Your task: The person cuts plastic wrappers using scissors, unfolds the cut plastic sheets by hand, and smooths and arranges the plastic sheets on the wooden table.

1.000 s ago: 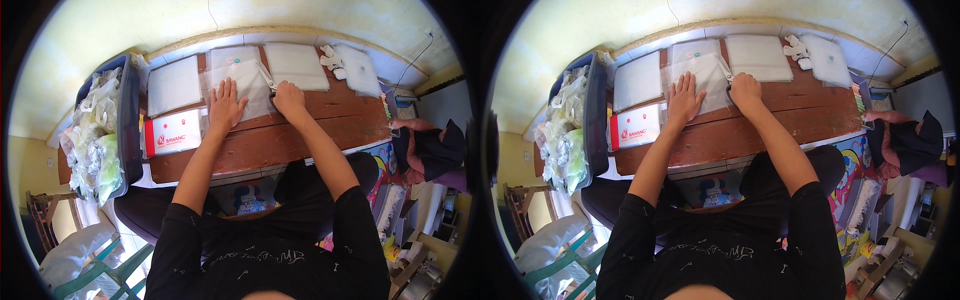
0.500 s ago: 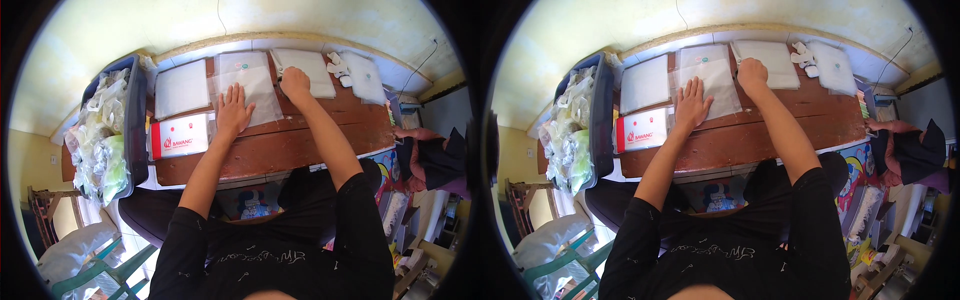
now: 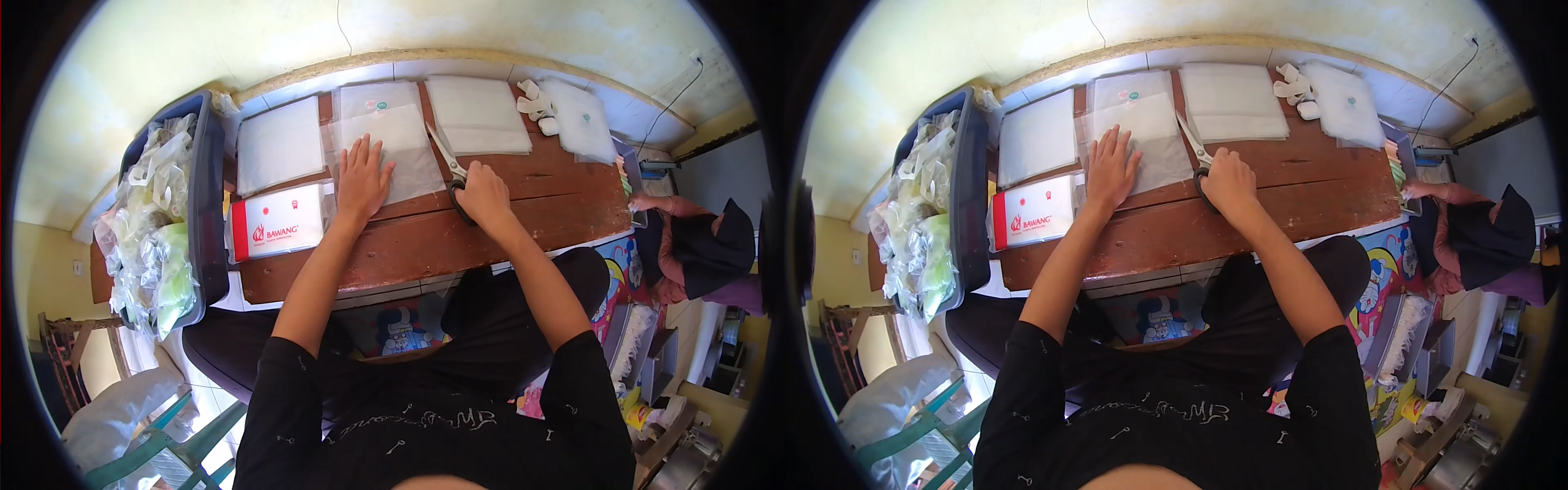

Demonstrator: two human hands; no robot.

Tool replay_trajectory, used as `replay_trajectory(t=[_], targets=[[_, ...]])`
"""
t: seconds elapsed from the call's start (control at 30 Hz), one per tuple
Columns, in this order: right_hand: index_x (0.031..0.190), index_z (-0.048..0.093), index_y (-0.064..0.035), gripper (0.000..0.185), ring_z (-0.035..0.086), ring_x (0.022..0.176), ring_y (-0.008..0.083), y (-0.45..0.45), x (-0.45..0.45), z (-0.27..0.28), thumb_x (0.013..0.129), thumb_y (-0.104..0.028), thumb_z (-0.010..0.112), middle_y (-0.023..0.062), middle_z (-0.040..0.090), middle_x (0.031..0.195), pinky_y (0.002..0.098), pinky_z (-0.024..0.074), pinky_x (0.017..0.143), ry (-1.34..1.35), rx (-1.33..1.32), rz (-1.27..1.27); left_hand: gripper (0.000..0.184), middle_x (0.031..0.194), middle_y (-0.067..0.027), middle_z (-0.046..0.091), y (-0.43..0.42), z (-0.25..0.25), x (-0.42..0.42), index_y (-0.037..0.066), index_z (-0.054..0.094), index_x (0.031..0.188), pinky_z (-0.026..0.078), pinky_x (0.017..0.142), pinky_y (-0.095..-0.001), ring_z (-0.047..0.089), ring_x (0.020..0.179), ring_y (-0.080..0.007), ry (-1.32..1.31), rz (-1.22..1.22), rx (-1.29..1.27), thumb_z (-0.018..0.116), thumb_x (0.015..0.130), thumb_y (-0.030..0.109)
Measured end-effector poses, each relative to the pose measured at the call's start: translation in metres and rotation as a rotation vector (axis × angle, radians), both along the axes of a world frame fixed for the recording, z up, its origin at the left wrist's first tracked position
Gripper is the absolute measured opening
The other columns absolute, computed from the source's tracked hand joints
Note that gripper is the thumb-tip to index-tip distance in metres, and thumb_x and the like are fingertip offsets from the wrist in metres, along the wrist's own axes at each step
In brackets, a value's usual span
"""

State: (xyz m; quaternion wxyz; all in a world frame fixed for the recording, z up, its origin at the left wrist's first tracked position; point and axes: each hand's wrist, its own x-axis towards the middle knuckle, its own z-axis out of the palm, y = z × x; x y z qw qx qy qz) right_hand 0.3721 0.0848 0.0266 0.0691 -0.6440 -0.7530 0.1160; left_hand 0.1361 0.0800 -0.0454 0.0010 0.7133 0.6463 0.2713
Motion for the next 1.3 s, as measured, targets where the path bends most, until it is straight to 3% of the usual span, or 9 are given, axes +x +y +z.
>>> replay_trajectory(t=[0.13, 0.33, 0.77, 0.93, 0.97, 1.03, 1.07, 1.13, 1.3], targets=[[0.099, 0.051, 0.0014, 0.039, 0.062, 0.094, 0.0442, -0.017, 0.010, -0.004, 0.079, -0.025, 0.071, 0.0244, 0.061, 0.101, 0.0518, 0.0510, 0.081, 0.005, -0.040, -0.026, 0.035, 0.134, -0.0162, 0.055, 0.001, 0.007, -0.001, 0.006, 0.063, 0.117, 0.032, 0.110, -0.0475, 0.047, 0.127, -0.0339, -0.078, -0.014, 0.143, 0.064, 0.089, 0.027], [0.099, 0.051, 0.0025, 0.039, 0.062, 0.095, 0.0449, -0.030, 0.018, -0.007, 0.079, -0.024, 0.072, 0.0256, 0.059, 0.103, 0.0507, 0.0515, 0.081, -0.015, -0.072, -0.061, 0.032, 0.122, -0.0133, 0.063, -0.030, 0.028, 0.016, 0.004, 0.068, 0.106, 0.042, 0.100, -0.0422, 0.055, 0.115, -0.0333, -0.165, -0.218, 0.070, 0.073, 0.079, 0.019], [0.108, 0.053, 0.0117, 0.042, 0.063, 0.096, 0.0462, -0.038, 0.027, -0.005, 0.083, -0.016, 0.071, 0.0315, 0.055, 0.111, 0.0472, 0.0535, 0.083, 0.034, -0.133, 0.078, 0.018, 0.111, -0.0102, 0.068, -0.051, 0.008, 0.030, 0.002, 0.073, 0.095, 0.047, 0.093, -0.0389, 0.060, 0.105, -0.0288, -0.173, -0.215, 0.112, 0.070, 0.082, 0.014], [0.110, 0.049, 0.0164, 0.033, 0.063, 0.094, 0.0481, -0.038, 0.028, -0.011, 0.086, -0.005, 0.056, 0.0350, 0.054, 0.110, 0.0485, 0.0540, 0.081, -0.008, -0.138, 0.164, 0.010, 0.105, -0.0074, 0.069, -0.053, 0.008, 0.031, 0.003, 0.072, 0.088, 0.049, 0.087, -0.0380, 0.060, 0.094, -0.0275, -0.202, -0.213, 0.112, 0.069, 0.082, 0.010], [0.110, 0.049, 0.0164, 0.033, 0.063, 0.094, 0.0481, -0.037, 0.028, -0.012, 0.086, -0.005, 0.056, 0.0350, 0.054, 0.110, 0.0485, 0.0540, 0.081, -0.007, -0.137, 0.164, 0.010, 0.105, -0.0074, 0.069, -0.053, 0.008, 0.031, 0.003, 0.072, 0.088, 0.049, 0.087, -0.0380, 0.060, 0.094, -0.0275, -0.201, -0.213, 0.113, 0.069, 0.082, 0.010], [0.111, 0.048, 0.0121, 0.046, 0.061, 0.100, 0.0456, -0.037, 0.026, -0.009, 0.082, -0.016, 0.071, 0.0322, 0.054, 0.113, 0.0466, 0.0517, 0.087, -0.060, -0.206, 0.185, 0.008, 0.102, -0.0072, 0.068, -0.052, 0.007, 0.032, 0.003, 0.071, 0.085, 0.049, 0.085, -0.0381, 0.060, 0.093, -0.0276, -0.197, -0.209, 0.152, 0.069, 0.082, 0.010], [0.111, 0.048, 0.0121, 0.046, 0.061, 0.100, 0.0456, -0.038, 0.027, -0.008, 0.082, -0.016, 0.071, 0.0322, 0.054, 0.113, 0.0466, 0.0517, 0.087, -0.059, -0.206, 0.185, 0.008, 0.102, -0.0072, 0.068, -0.052, 0.006, 0.032, 0.003, 0.071, 0.085, 0.049, 0.085, -0.0381, 0.060, 0.093, -0.0276, -0.196, -0.209, 0.151, 0.069, 0.082, 0.010], [0.105, 0.053, 0.0179, 0.030, 0.062, 0.098, 0.0439, -0.042, 0.024, 0.007, 0.082, 0.000, 0.054, 0.0350, 0.057, 0.107, 0.0432, 0.0566, 0.078, -0.102, -0.118, 0.382, 0.008, 0.102, -0.0059, 0.067, -0.052, 0.006, 0.032, 0.004, 0.070, 0.085, 0.047, 0.086, -0.0379, 0.059, 0.093, -0.0263, -0.195, -0.210, 0.156, 0.068, 0.082, 0.012], [0.100, 0.059, 0.0144, 0.025, 0.062, 0.099, 0.0407, -0.036, 0.021, 0.011, 0.081, -0.001, 0.055, 0.0314, 0.061, 0.104, 0.0412, 0.0574, 0.077, -0.176, -0.188, 0.409, 0.008, 0.101, -0.0073, 0.068, -0.053, 0.011, 0.034, 0.003, 0.069, 0.087, 0.048, 0.084, -0.0385, 0.060, 0.092, -0.0278, -0.195, -0.207, 0.155, 0.069, 0.082, 0.010]])
